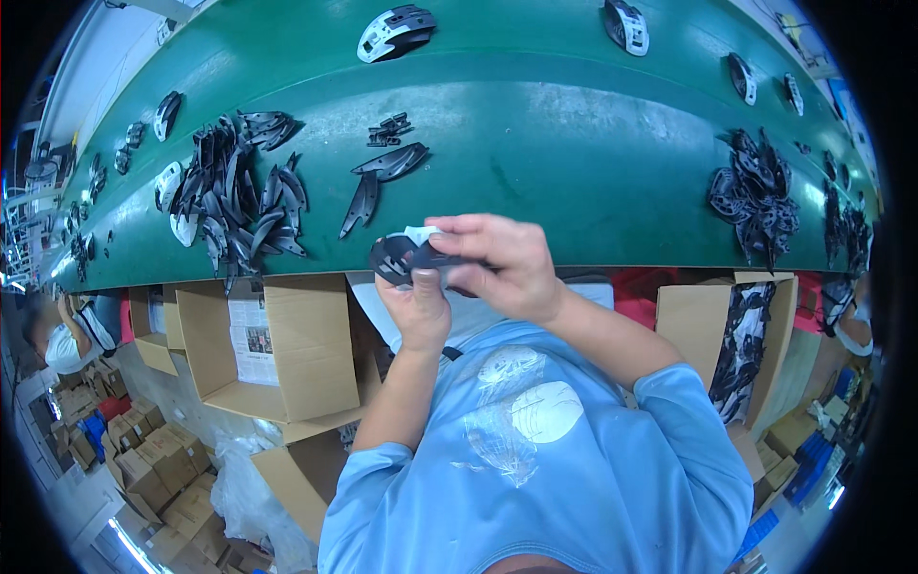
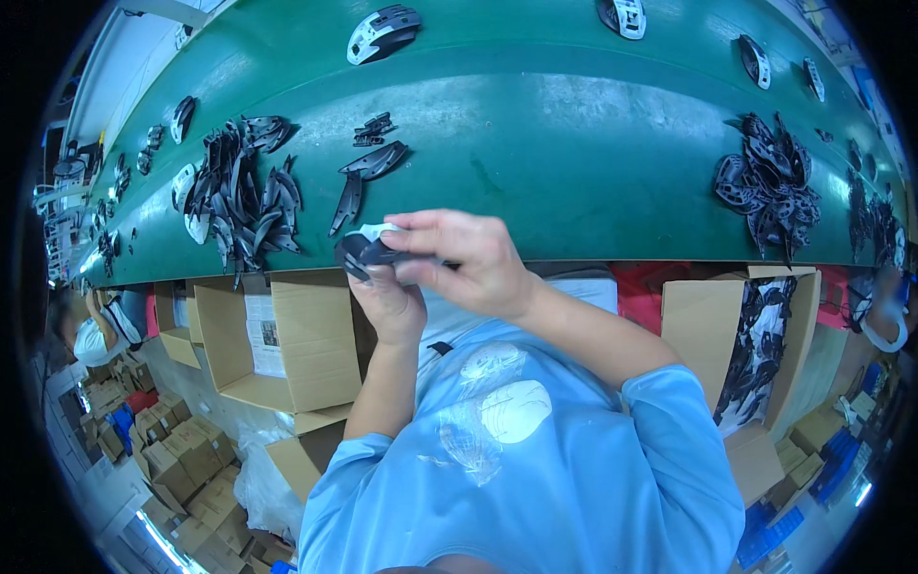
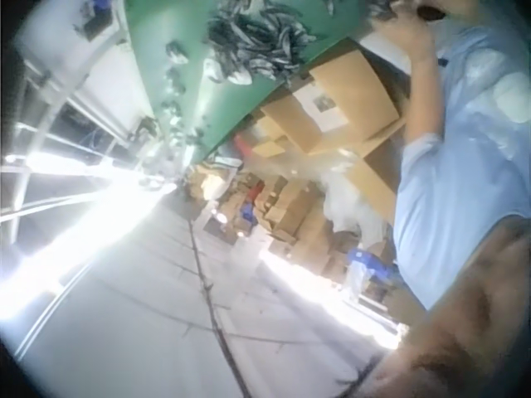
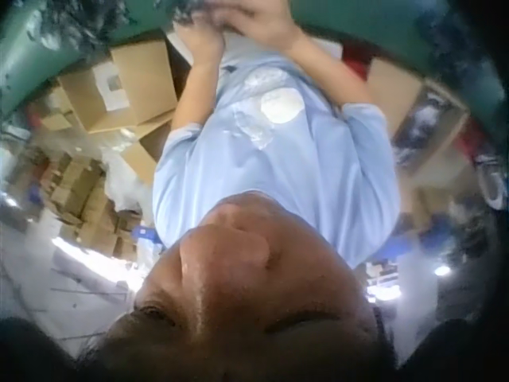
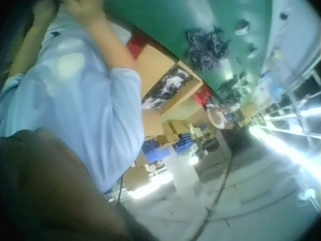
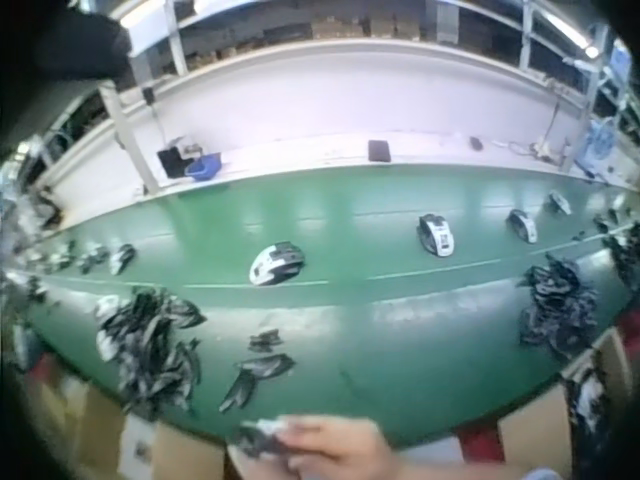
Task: The person assembles computer mice by attaching plastic panels and buttons to mouse bases by hand and placing them onto a conveyor belt. The person unpacks additional plastic components from cardboard boxes onto the workstation and attaches more pieces to the mouse bases.
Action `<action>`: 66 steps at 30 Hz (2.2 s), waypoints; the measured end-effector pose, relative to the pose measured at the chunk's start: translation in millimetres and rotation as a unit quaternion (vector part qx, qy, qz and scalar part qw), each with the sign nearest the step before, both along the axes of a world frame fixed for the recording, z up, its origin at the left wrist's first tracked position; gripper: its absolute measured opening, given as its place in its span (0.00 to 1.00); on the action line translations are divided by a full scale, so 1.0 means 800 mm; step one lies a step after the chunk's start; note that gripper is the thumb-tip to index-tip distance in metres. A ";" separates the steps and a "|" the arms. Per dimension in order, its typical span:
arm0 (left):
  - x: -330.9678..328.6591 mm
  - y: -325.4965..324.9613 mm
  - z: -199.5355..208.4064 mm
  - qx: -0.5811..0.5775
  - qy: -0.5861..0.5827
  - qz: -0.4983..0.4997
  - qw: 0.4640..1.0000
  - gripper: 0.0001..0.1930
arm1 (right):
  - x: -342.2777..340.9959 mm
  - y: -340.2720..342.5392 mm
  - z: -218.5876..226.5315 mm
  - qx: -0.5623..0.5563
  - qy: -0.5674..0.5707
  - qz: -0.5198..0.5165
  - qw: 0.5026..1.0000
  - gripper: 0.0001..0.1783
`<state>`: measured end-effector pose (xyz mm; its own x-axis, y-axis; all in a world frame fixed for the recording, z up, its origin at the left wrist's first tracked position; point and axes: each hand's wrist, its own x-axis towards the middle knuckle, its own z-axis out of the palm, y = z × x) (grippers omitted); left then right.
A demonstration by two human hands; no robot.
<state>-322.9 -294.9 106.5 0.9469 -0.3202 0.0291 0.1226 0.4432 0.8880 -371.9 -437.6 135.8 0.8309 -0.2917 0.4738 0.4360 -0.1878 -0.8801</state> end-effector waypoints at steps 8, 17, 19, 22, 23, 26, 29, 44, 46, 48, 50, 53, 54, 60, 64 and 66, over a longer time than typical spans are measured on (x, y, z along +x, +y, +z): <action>0.038 0.020 0.022 -0.055 0.336 -0.265 0.902 0.23 | 0.004 -0.043 0.005 -0.065 -0.030 -0.059 0.996 0.18; 0.036 0.012 0.057 -0.077 0.307 -0.226 0.921 0.25 | 0.024 -0.033 -0.030 -0.131 -0.209 0.001 0.969 0.18; 0.037 0.018 0.058 -0.074 0.205 -0.220 0.951 0.29 | 0.014 -0.021 -0.044 -0.065 -0.178 -0.040 0.981 0.18; 0.035 0.011 0.062 -0.062 0.127 -0.237 0.961 0.35 | 0.009 -0.001 -0.057 0.057 -0.137 -0.095 0.984 0.20; 0.033 0.008 0.063 -0.017 0.063 -0.246 0.967 0.36 | 0.009 0.006 -0.058 0.133 -0.123 -0.146 0.973 0.20; 0.028 0.005 0.065 0.119 -0.121 -0.254 0.952 0.44 | 0.013 0.035 -0.018 0.336 -0.060 -0.161 0.926 0.25; 0.030 -0.006 0.064 0.251 -0.398 -0.212 0.856 0.53 | 0.031 0.029 -0.001 0.459 -0.019 -0.221 0.860 0.27; 0.055 0.024 0.057 0.056 0.011 -0.146 0.988 0.43 | 0.007 -0.027 0.018 0.388 0.054 -0.032 0.919 0.20; 0.073 0.035 0.050 0.050 0.087 -0.260 0.960 0.39 | 0.004 -0.052 0.024 -0.012 0.008 -0.045 0.999 0.15; 0.062 0.021 0.048 0.052 0.129 -0.199 0.970 0.30 | 0.008 -0.055 0.035 -0.135 0.044 0.027 0.990 0.16; 0.062 0.027 0.038 -0.007 0.166 -0.195 0.967 0.25 | 0.002 -0.042 0.034 -0.152 0.064 0.068 0.984 0.17; 0.042 0.023 0.047 -0.032 0.086 -0.162 0.983 0.22 | -0.001 -0.033 0.022 -0.020 0.054 0.042 0.997 0.17; 0.041 0.029 0.045 -0.042 0.094 -0.153 0.983 0.23 | -0.004 -0.030 0.019 -0.024 0.057 0.030 0.998 0.17; 0.034 0.040 0.047 0.012 0.001 -0.095 0.995 0.24 | -0.007 -0.028 0.016 -0.061 0.009 -0.023 0.998 0.20; 0.030 0.037 0.044 0.017 -0.012 -0.085 0.996 0.25 | -0.002 -0.021 0.017 -0.115 -0.019 0.003 0.993 0.20; 0.028 0.031 0.043 0.019 -0.023 -0.074 0.997 0.25 | -0.002 -0.021 0.014 -0.114 -0.001 0.005 0.994 0.20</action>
<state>-300.8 -270.1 140.6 0.8876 -0.4573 0.0559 0.1429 0.3886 0.9103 -373.8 -454.2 147.0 0.8326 -0.1683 0.5278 0.4403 -0.3771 -0.8148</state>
